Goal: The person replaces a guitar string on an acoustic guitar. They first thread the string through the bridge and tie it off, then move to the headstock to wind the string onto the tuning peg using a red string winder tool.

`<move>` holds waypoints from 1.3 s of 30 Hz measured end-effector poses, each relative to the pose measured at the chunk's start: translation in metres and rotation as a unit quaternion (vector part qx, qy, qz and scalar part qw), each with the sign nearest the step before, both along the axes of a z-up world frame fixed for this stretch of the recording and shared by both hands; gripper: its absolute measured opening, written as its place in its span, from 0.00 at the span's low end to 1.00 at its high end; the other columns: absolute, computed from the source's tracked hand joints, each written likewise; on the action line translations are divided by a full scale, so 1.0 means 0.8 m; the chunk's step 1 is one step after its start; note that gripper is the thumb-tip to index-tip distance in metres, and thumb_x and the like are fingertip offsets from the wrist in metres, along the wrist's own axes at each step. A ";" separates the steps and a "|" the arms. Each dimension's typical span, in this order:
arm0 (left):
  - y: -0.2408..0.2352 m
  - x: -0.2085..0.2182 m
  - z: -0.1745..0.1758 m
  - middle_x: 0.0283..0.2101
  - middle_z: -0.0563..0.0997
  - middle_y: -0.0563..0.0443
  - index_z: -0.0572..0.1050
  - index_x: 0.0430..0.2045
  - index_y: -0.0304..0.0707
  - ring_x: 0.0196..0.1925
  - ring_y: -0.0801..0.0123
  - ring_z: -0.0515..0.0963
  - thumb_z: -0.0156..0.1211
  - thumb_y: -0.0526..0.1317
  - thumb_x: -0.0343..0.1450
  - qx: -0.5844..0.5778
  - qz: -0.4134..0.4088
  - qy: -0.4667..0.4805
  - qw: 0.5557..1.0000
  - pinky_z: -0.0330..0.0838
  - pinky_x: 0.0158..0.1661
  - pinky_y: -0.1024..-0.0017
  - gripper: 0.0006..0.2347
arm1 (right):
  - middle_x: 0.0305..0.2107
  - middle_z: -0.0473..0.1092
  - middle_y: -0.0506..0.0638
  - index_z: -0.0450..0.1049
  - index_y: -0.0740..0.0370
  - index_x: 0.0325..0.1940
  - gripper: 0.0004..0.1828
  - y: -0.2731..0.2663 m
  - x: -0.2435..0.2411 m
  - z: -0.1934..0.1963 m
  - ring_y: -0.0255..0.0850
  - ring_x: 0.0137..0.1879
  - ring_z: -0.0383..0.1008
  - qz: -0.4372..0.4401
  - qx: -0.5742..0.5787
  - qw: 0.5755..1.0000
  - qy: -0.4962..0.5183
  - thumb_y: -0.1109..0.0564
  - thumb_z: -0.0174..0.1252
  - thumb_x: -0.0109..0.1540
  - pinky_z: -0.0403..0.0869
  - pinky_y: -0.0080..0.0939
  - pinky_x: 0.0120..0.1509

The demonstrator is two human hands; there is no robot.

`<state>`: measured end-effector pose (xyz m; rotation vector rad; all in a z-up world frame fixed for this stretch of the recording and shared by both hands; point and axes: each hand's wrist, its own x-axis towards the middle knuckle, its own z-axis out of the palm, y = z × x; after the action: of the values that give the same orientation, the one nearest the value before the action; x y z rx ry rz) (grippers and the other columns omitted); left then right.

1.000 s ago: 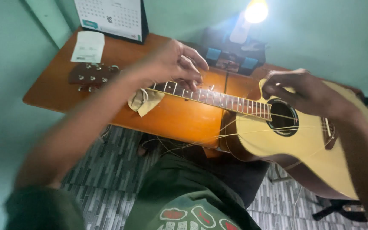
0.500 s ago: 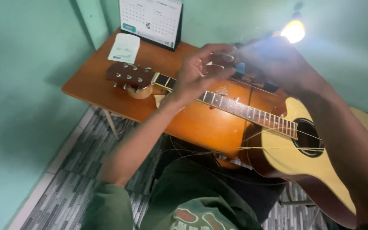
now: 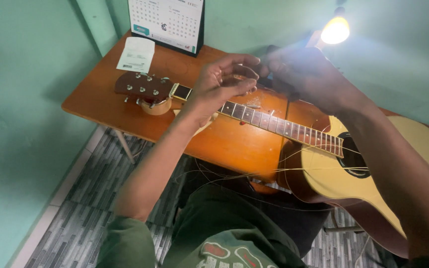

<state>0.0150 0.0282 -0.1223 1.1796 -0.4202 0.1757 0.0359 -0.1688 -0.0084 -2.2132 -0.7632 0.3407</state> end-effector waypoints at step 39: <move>0.095 -0.055 -0.032 0.69 0.71 0.36 0.71 0.59 0.32 0.66 0.53 0.77 0.49 0.31 0.79 -0.462 -0.189 -0.108 0.859 0.74 0.64 0.59 0.13 | 0.20 0.64 0.48 0.74 0.62 0.38 0.16 0.060 -0.003 -0.010 0.31 0.23 0.52 0.086 0.075 0.991 0.072 0.47 0.52 0.71 0.52 0.30 0.29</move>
<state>-0.0290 0.1045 -0.1475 0.1113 -0.6577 0.1394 0.0332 -0.1204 -0.0161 -1.9641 -0.8735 0.5051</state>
